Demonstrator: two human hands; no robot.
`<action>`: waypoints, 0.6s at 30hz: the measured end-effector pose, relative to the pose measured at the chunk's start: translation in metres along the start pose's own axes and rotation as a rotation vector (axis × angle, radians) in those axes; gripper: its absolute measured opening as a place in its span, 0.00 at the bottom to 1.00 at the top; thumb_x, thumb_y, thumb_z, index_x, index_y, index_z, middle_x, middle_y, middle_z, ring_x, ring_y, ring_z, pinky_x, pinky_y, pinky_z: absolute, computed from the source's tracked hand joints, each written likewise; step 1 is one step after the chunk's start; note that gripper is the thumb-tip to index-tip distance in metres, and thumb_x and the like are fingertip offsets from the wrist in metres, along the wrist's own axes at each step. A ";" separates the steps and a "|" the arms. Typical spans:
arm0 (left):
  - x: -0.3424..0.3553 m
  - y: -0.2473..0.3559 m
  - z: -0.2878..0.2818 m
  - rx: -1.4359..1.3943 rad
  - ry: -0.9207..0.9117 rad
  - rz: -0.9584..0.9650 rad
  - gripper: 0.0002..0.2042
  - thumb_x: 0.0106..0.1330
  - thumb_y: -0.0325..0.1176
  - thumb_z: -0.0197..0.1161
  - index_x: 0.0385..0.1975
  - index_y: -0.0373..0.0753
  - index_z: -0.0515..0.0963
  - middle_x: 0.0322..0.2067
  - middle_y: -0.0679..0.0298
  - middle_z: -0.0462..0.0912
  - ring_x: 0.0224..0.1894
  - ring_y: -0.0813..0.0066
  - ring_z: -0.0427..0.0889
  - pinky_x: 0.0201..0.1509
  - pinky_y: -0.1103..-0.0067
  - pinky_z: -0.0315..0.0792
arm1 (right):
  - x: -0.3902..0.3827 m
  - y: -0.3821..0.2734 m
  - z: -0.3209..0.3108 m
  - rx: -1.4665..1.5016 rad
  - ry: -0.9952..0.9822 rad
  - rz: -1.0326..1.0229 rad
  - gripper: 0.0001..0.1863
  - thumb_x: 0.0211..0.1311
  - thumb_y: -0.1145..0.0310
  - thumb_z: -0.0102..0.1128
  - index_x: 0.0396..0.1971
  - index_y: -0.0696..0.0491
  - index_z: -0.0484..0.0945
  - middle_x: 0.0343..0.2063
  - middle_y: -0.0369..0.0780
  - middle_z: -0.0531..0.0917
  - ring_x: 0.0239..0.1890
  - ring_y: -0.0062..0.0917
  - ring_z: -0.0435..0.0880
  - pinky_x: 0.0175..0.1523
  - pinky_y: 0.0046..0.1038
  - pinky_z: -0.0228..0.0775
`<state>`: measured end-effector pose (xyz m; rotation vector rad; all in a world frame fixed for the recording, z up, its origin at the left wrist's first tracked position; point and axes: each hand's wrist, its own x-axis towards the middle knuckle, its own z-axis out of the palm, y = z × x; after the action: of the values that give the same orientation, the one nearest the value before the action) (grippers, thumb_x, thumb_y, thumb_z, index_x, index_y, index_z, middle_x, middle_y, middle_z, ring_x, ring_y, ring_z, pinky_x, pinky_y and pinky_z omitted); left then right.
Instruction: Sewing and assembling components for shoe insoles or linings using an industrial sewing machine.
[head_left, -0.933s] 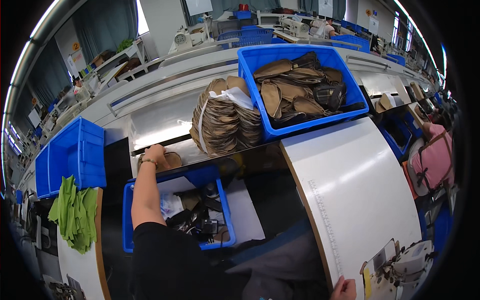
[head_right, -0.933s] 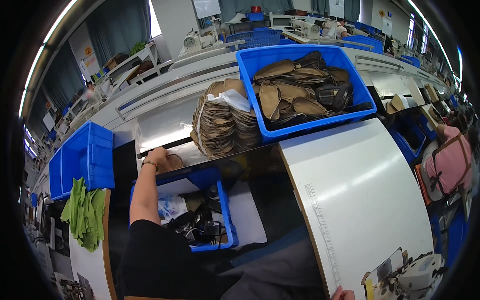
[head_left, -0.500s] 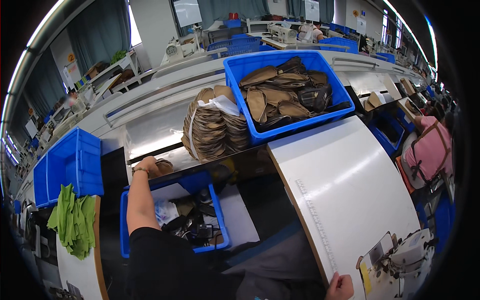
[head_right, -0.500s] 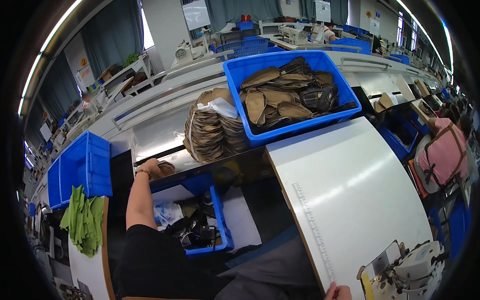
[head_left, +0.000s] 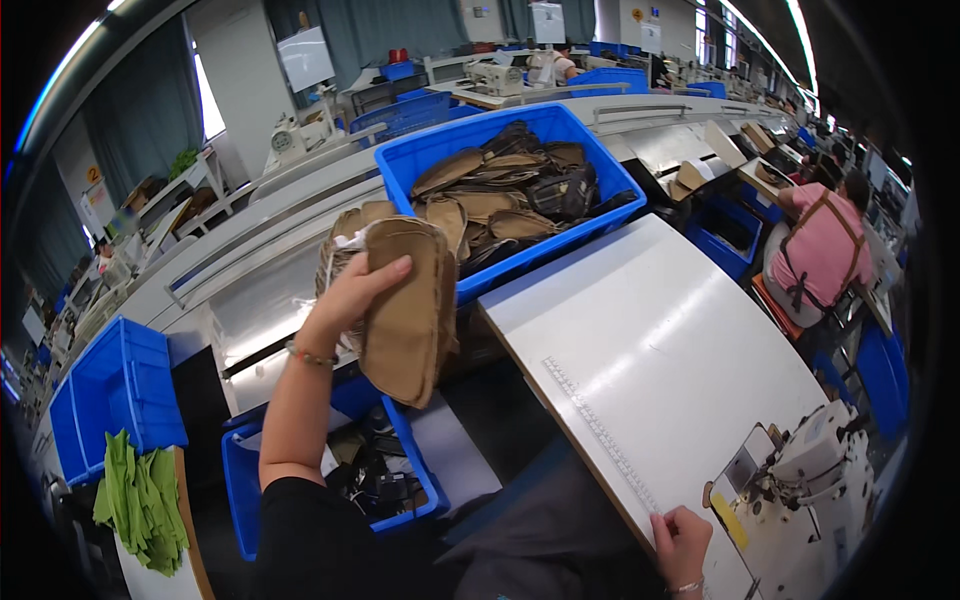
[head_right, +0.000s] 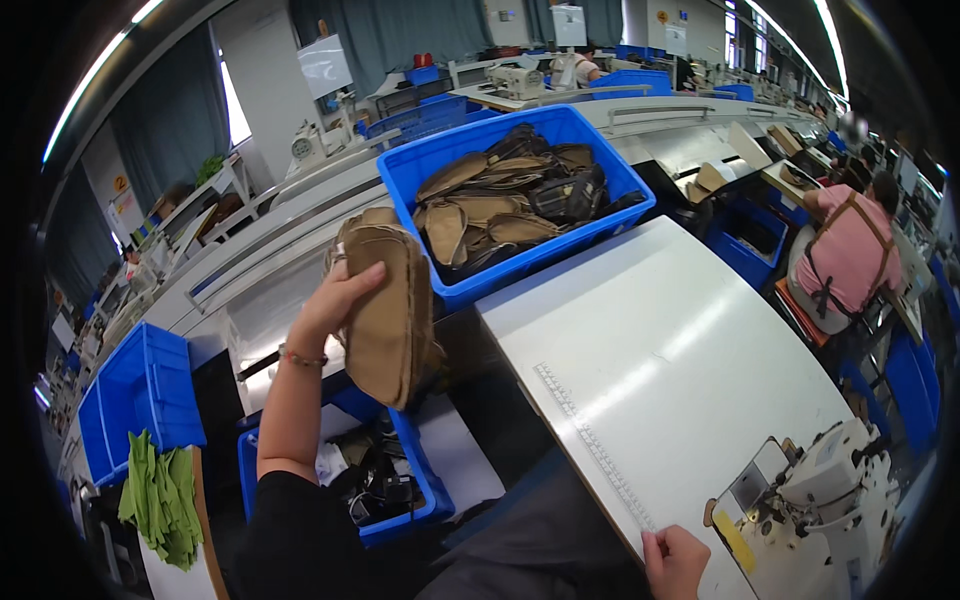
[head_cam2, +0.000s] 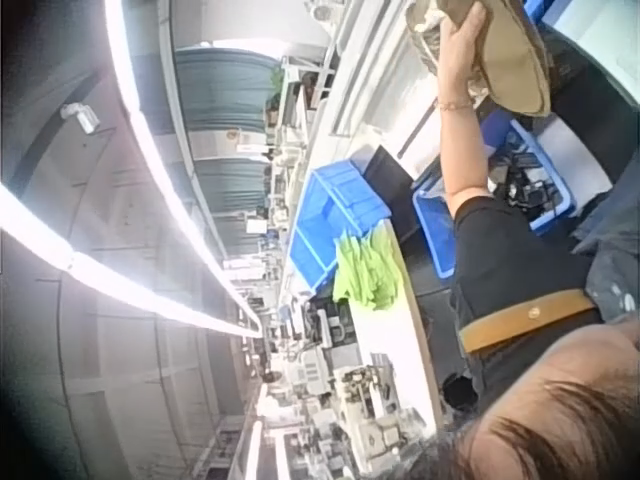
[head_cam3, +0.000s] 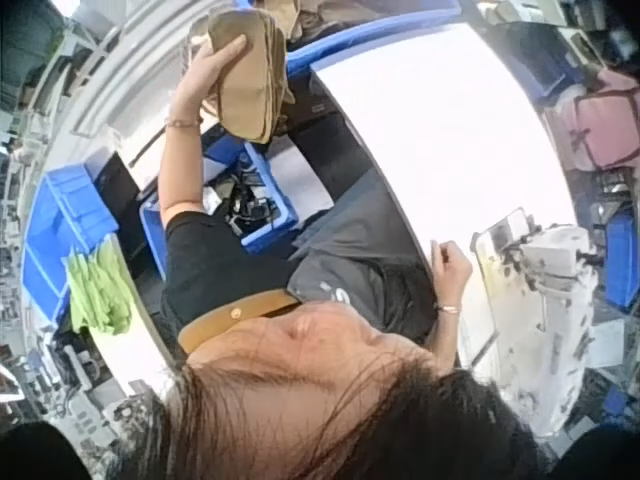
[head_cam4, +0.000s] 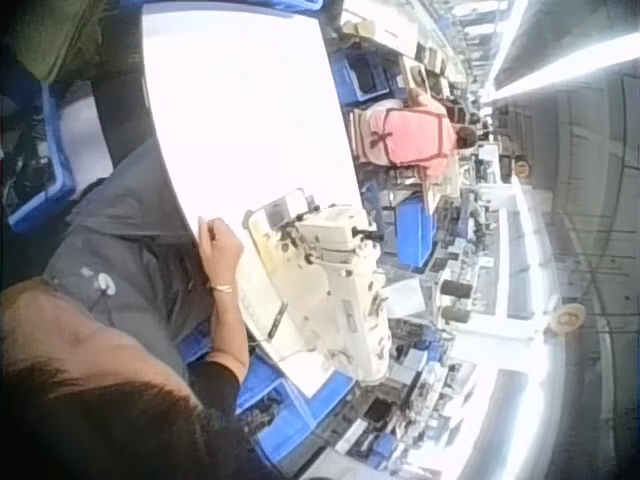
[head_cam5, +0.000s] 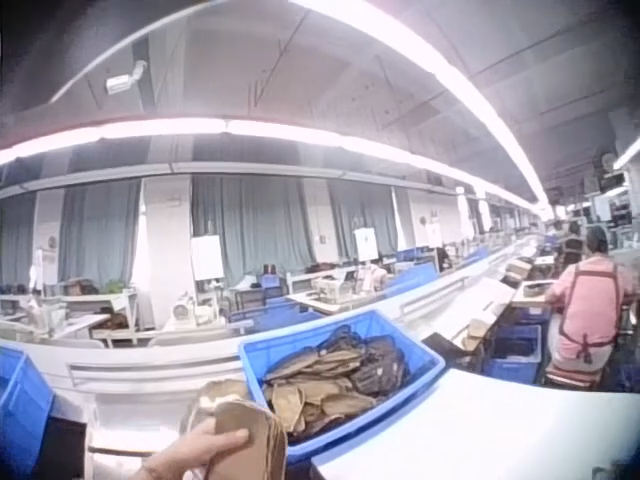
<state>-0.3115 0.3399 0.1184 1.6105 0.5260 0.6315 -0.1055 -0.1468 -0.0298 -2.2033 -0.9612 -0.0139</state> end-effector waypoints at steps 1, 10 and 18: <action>0.012 -0.009 0.032 -0.117 -0.071 -0.035 0.21 0.72 0.42 0.63 0.57 0.35 0.75 0.48 0.63 0.84 0.46 0.77 0.83 0.50 0.76 0.79 | 0.012 -0.004 -0.005 0.019 -0.097 0.054 0.10 0.57 0.71 0.70 0.21 0.57 0.78 0.17 0.41 0.79 0.18 0.26 0.79 0.27 0.26 0.67; 0.044 -0.075 0.283 -0.414 -0.529 -0.337 0.31 0.72 0.55 0.58 0.60 0.31 0.72 0.50 0.58 0.81 0.51 0.73 0.81 0.55 0.76 0.77 | 0.085 0.030 0.023 1.120 -0.178 0.325 0.28 0.77 0.53 0.47 0.64 0.59 0.67 0.53 0.43 0.81 0.54 0.24 0.80 0.56 0.27 0.72; 0.026 -0.118 0.347 -0.059 -0.577 -0.098 0.31 0.74 0.47 0.58 0.66 0.29 0.61 0.58 0.51 0.74 0.54 0.68 0.79 0.59 0.73 0.75 | 0.075 0.014 0.020 1.188 -0.223 0.433 0.33 0.62 0.79 0.66 0.65 0.61 0.61 0.51 0.44 0.82 0.50 0.24 0.83 0.55 0.25 0.76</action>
<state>-0.0587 0.1154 -0.0257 1.6076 0.1538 0.0910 -0.0475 -0.0938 -0.0327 -1.2379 -0.3670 0.8029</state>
